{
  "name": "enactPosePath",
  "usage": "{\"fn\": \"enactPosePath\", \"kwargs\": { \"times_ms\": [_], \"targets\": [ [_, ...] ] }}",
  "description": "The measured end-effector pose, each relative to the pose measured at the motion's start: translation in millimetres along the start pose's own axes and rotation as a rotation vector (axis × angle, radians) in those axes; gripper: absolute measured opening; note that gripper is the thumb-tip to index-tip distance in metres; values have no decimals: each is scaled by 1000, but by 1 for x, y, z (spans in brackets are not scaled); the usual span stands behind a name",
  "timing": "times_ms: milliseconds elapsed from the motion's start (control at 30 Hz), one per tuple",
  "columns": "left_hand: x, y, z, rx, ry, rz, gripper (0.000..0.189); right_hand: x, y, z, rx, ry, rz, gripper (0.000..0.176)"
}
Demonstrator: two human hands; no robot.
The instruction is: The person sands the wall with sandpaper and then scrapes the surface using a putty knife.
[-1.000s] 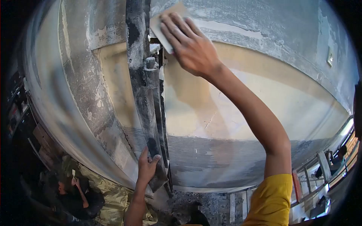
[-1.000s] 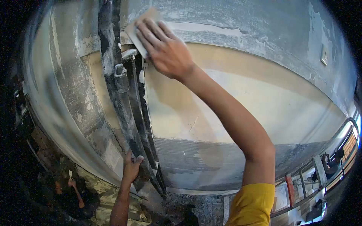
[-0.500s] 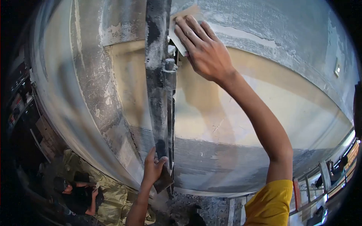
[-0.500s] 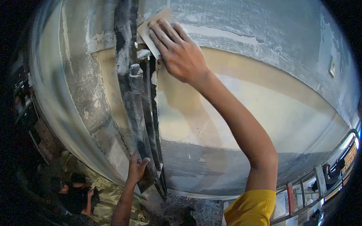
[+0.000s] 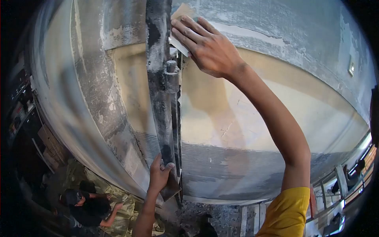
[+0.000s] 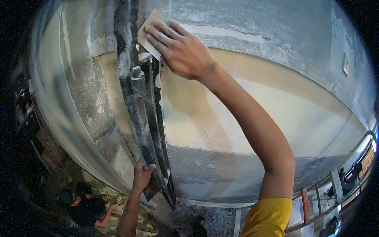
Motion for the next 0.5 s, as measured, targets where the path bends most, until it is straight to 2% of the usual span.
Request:
{"fn": "enactPosePath", "kwargs": {
  "times_ms": [133,200,233,300,367,433,500],
  "targets": [
    [4,-4,-37,-23,32,19,79,-19,-30,17,88,12,-25,66],
    [9,-4,-53,427,275,169,75,-20,-31,12,156,-47,-33,67],
    [0,-4,-31,430,280,178,75,-17,-29,8,153,-44,-24,67],
    [-3,1,1,203,152,62,70,-14,-15,6,89,-23,-41,67],
    [0,4,3,195,64,59,66,-15,-8,13,37,-26,-58,64],
    [0,1,2,70,-20,53,64,-18,-11,17,-62,44,-92,62],
    [6,0,-15,80,-37,85,63,-23,-7,24,-84,32,-80,62]
  ]
}}
Point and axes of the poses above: each hand's wrist, its own y-axis towards the middle knuckle, its own x-axis out of the palm, z = x × y, the point moved 5 cm from there along y, towards the middle knuckle, and after that the axes turned 11 degrees about x, right-handed, at the moved point
